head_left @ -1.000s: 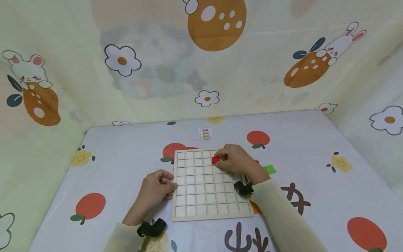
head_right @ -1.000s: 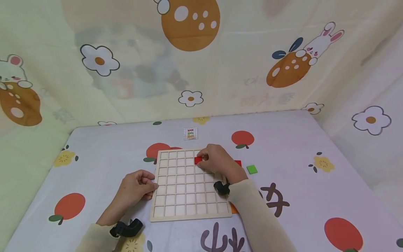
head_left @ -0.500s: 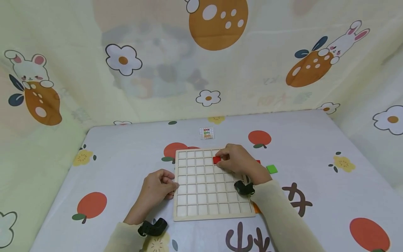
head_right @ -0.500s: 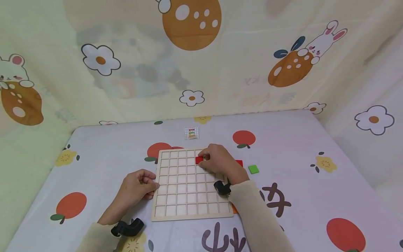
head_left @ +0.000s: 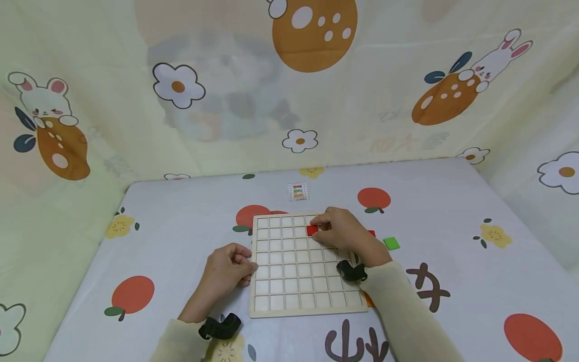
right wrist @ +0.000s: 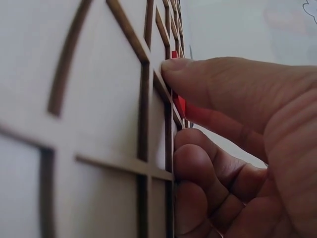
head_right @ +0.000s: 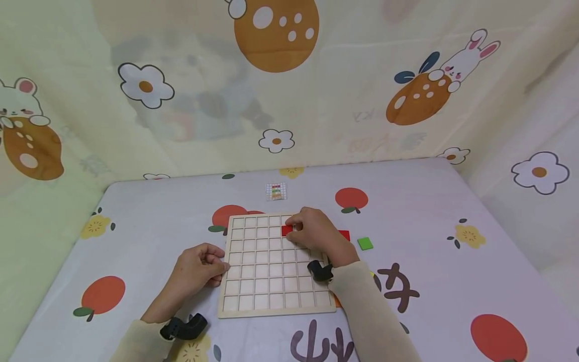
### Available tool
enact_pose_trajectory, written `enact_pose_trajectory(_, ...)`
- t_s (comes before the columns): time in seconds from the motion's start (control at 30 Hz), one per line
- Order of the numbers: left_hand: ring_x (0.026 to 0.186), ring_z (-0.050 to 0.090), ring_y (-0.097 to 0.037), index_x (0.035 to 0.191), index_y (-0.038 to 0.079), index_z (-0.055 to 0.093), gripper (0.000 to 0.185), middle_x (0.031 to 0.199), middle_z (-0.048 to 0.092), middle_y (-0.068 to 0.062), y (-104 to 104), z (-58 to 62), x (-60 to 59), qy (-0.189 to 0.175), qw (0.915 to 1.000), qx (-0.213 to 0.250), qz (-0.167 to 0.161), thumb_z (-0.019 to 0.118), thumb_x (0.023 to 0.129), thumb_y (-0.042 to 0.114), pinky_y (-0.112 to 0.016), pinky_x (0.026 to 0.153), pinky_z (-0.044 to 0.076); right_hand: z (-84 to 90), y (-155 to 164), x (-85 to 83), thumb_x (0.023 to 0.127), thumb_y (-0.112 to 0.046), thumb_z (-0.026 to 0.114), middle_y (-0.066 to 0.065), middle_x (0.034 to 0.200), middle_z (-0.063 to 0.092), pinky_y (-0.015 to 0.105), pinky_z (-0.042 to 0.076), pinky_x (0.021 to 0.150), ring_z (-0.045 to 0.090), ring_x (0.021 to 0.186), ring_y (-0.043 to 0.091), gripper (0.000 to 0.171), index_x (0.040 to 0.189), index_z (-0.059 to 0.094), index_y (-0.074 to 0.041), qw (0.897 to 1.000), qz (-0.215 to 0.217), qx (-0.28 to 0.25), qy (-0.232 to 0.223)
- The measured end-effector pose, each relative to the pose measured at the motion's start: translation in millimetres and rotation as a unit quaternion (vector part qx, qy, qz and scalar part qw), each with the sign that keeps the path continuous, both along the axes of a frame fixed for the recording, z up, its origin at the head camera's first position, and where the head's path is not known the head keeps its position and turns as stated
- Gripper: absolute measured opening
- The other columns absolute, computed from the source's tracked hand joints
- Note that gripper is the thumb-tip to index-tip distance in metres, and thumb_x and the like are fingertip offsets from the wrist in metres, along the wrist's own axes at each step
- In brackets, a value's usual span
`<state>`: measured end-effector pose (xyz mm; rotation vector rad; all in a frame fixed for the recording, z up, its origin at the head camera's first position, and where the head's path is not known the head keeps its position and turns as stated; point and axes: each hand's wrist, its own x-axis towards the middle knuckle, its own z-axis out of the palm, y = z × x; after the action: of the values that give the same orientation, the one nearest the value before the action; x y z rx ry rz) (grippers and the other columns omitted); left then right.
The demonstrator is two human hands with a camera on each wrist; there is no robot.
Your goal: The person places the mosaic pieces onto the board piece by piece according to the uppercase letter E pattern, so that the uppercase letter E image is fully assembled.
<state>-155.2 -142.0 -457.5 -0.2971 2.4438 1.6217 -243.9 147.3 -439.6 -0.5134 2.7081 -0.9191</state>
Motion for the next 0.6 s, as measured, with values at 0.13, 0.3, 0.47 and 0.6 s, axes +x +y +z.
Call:
enact_pose_trajectory(0.13, 0.057, 0.062, -0.014, 0.102, 0.002, 0.066, 0.020, 0.076, 0.064, -0.008, 0.4, -0.5, -0.2, 0.000, 1.0000, 0.000, 0.000, 0.079, 0.087, 0.000, -0.027, 0.055, 0.060, -2.2, 1.2, 0.4, 0.092, -0.017, 0.080, 0.003, 0.088, 0.058, 0.031, 0.044, 0.068, 0.052, 0.082, 0.019, 0.033, 0.124, 0.076, -0.007, 1.000, -0.004, -0.005, 0.003)
enact_pose_trajectory(0.3, 0.057, 0.062, -0.014, 0.103, 0.001, 0.066, 0.020, 0.077, 0.065, -0.009, 2.1, -2.3, -0.9, 0.004, 1.0000, 0.005, -0.007, 0.079, 0.087, 0.000, -0.027, 0.055, 0.060, -4.9, 5.2, 2.0, 0.091, -0.017, 0.081, 0.003, 0.092, 0.059, 0.030, 0.046, 0.071, 0.054, 0.086, 0.020, 0.036, 0.125, 0.075, -0.007, 1.000, -0.008, -0.014, 0.001)
enact_pose_trajectory(0.47, 0.058, 0.063, -0.014, 0.104, 0.001, 0.066, 0.021, 0.079, 0.064, -0.009, 2.3, -3.6, -0.4, 0.002, 0.9999, 0.005, -0.011, 0.079, 0.087, 0.001, -0.028, 0.056, 0.061, -0.2, 16.6, 5.2, 0.092, -0.017, 0.079, 0.006, 0.105, 0.065, 0.032, 0.052, 0.078, 0.058, 0.096, 0.023, 0.041, 0.131, 0.071, -0.007, 0.998, -0.021, -0.064, -0.017)
enact_pose_trajectory(0.6, 0.057, 0.064, -0.015, 0.105, 0.000, 0.067, 0.022, 0.079, 0.064, -0.010, 0.5, -3.3, 1.3, 0.006, 1.0000, -0.001, -0.005, 0.080, 0.086, 0.000, -0.028, 0.056, 0.061, 7.3, 34.3, 3.9, 0.095, -0.018, 0.075, 0.010, 0.110, 0.067, 0.035, 0.055, 0.078, 0.061, 0.098, 0.026, 0.038, 0.130, 0.071, -0.007, 0.994, -0.043, -0.102, -0.009)
